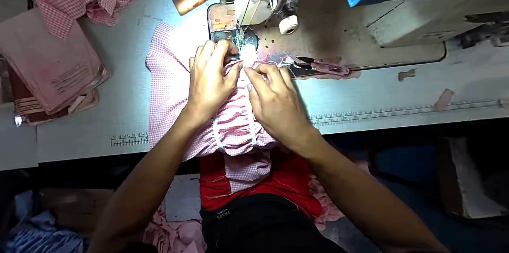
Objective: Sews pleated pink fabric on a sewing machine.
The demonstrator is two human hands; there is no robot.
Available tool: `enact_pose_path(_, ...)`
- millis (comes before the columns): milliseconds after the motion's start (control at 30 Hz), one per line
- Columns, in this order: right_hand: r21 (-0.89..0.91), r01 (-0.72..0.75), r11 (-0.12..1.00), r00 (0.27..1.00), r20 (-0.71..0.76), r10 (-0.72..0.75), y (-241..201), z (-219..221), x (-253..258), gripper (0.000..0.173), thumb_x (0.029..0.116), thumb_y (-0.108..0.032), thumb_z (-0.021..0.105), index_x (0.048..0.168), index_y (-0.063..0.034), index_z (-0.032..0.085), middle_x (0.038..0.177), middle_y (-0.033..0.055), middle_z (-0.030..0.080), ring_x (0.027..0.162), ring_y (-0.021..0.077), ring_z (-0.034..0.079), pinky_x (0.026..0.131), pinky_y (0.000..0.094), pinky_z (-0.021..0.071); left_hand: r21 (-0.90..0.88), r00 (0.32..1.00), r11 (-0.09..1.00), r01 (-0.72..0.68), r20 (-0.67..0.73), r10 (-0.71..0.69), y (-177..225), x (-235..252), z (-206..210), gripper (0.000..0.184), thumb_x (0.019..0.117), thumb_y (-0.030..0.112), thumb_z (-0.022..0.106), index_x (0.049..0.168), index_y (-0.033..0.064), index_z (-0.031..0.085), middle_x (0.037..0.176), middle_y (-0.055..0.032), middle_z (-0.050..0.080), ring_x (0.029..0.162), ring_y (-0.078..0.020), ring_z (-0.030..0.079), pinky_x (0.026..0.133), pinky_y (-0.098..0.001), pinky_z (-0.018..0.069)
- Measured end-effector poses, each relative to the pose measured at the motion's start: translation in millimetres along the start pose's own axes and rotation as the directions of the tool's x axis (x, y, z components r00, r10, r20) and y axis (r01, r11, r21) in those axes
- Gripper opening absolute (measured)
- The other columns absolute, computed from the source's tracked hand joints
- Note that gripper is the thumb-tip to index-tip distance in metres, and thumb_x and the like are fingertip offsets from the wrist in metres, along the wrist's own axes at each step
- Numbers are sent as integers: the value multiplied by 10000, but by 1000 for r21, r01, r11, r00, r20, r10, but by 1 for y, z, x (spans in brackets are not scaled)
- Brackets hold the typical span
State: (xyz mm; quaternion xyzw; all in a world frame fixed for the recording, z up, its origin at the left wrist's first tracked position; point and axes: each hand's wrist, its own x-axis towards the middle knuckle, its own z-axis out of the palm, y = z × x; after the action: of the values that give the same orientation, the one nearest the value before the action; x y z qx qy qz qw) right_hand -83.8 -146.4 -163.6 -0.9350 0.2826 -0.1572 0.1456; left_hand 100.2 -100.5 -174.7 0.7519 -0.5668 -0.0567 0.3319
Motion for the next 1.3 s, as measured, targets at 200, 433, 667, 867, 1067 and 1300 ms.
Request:
enact_pose_path(200,-60,94,994,992,85,-89,10,-1,8,419,1033,-179,474,1406,-41,603,1497,165,518,1139,386,565,878,497,486,47,974,974,-222,53,220,-4,-9,-3,377,946,88,575,1238,242,758,1153,-94,652,1043,-274,577,866,-463,425)
enact_pose_path(433,-88,123,988,990,82,-116,15,3,16,461,1029,-209,449,1438,-45,585,1490,122,551,1066,335,576,841,455,464,224,979,954,-202,55,195,-2,-10,1,290,987,183,572,1191,223,775,1084,-58,681,962,-261,583,808,-437,405)
enact_pose_path(667,-119,112,987,990,103,-100,16,-1,30,498,1008,-206,475,1474,-42,546,1543,115,509,1141,371,563,860,494,466,281,983,942,-183,41,179,-4,4,8,331,970,162,542,1207,206,768,1236,-1,718,1068,-260,616,842,-447,414)
enact_pose_path(867,-128,101,987,991,95,-89,15,-1,28,499,1008,-188,478,1481,-41,538,1557,101,496,1139,368,557,849,493,464,253,982,949,-187,67,176,-7,7,6,374,970,157,512,1241,215,763,1312,63,711,1108,-227,623,878,-450,394)
enact_pose_path(1067,-116,92,989,993,90,-82,14,-1,27,493,999,-172,502,1473,-46,552,1556,92,498,1138,359,555,851,491,460,233,984,956,-177,68,166,-5,7,5,372,973,154,513,1236,222,766,1318,69,706,1109,-224,618,880,-455,385)
enact_pose_path(1300,-115,76,990,993,95,-66,18,1,30,459,1013,-207,479,1444,-99,592,1545,147,474,1167,387,540,870,501,472,190,983,965,-182,54,174,-9,7,5,335,987,170,536,1211,244,774,1232,-30,692,1120,-269,581,886,-462,399)
